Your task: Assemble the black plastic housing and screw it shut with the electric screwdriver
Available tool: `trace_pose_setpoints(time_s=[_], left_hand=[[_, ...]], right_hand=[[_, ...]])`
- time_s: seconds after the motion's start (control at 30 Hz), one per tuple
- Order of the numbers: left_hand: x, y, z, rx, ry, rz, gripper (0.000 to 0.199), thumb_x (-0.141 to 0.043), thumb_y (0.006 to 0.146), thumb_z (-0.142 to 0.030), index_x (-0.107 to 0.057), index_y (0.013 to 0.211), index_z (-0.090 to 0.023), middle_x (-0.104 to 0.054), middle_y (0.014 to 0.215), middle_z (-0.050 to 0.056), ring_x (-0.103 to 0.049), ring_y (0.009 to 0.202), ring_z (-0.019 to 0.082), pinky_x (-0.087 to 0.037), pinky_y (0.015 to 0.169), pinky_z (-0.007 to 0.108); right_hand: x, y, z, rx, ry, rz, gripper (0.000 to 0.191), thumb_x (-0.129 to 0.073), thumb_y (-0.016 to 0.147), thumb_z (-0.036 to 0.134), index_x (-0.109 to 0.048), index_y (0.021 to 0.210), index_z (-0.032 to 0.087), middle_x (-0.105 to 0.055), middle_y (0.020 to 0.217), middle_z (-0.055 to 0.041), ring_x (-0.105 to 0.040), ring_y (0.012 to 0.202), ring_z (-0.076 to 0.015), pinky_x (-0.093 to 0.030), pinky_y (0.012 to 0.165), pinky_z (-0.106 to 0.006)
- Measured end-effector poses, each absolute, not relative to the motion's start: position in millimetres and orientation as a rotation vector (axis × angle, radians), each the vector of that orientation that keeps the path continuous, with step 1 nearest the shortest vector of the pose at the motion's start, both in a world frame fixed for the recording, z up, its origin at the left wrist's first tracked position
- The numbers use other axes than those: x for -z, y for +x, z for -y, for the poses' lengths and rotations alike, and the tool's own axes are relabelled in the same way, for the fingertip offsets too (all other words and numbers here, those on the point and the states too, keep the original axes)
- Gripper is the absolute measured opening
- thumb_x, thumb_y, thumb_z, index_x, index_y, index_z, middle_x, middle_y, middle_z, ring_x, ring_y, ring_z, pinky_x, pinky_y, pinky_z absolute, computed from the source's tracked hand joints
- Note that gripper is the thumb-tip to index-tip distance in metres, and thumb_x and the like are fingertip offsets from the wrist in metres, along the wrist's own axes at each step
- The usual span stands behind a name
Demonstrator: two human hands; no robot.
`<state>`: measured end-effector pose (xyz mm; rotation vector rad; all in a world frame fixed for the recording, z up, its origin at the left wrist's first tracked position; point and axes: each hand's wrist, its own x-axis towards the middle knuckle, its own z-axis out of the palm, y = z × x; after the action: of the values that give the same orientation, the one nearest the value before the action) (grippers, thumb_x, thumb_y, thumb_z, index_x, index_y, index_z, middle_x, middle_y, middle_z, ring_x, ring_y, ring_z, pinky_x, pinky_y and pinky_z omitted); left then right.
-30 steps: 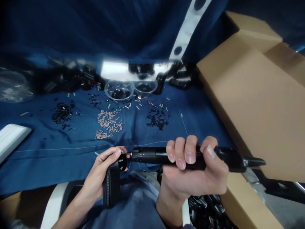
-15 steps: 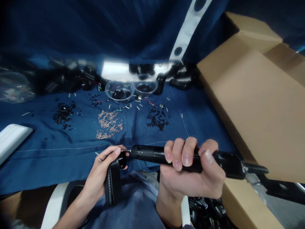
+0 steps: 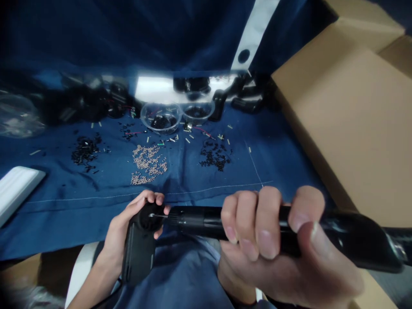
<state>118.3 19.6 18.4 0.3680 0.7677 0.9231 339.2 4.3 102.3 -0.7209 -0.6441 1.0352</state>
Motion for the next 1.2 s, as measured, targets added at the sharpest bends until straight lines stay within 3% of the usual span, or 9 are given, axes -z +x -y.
trace_pose_setpoints(time_s=[0.17,0.43,0.67,0.87,1.2], left_hand=[[-19.6,122.2,-17.4,-0.945,0.308,-0.715,0.016,-0.064,0.094,-0.032,-0.068,0.087,-0.019,-0.059,0.093,0.003,-0.06,0.071,0.015,-0.057,0.043,0.022],[-22.2,123.6,-16.7,-0.944,0.357,-0.779,0.017,-0.066,0.093,-0.035,-0.067,0.086,-0.019,-0.058,0.092,0.003,-0.057,0.07,0.015,-0.052,0.041,0.019],[-15.7,128.4,-9.6,-0.996,0.357,-0.813,0.026,-0.061,0.1,-0.035,-0.065,0.082,-0.017,-0.057,0.088,0.003,-0.059,0.084,0.017,-0.055,0.083,0.028],[-10.3,124.9,-0.1,-0.909,0.231,-0.831,0.025,-0.062,0.099,-0.039,-0.063,0.083,-0.019,-0.06,0.092,0.003,-0.061,0.086,0.018,-0.051,0.07,0.026],[-18.3,108.2,3.2,-0.997,0.489,-0.9,0.03,-0.062,0.097,-0.043,-0.065,0.081,-0.017,-0.061,0.09,0.006,-0.063,0.082,0.021,-0.05,0.07,0.029]], right_hand=[[-114.0,325.3,1.4,-1.204,-0.716,0.724,0.036,-0.08,0.092,0.03,-0.049,0.074,0.024,-0.064,0.06,0.0092,-0.053,0.044,-0.01,-0.044,0.047,-0.027],[-119.9,311.3,-0.1,-1.209,-0.782,0.703,0.049,-0.08,0.092,0.032,-0.038,0.069,0.021,-0.062,0.056,0.0089,-0.052,0.043,-0.0104,-0.044,0.047,-0.026],[-120.3,297.8,0.4,-1.156,-0.812,0.775,0.053,-0.079,0.092,0.03,-0.034,0.065,0.021,-0.056,0.047,0.009,-0.048,0.038,-0.0103,-0.044,0.046,-0.025],[-110.9,295.9,-2.7,-1.169,-0.8,0.808,0.056,-0.083,0.087,0.037,-0.035,0.063,0.021,-0.053,0.043,0.0101,-0.043,0.033,-0.009,-0.04,0.042,-0.024],[-102.2,290.6,3.7,-1.223,-0.702,0.732,0.047,-0.079,0.091,0.037,-0.041,0.069,0.023,-0.046,0.043,0.0115,-0.043,0.035,-0.01,-0.041,0.044,-0.024]])
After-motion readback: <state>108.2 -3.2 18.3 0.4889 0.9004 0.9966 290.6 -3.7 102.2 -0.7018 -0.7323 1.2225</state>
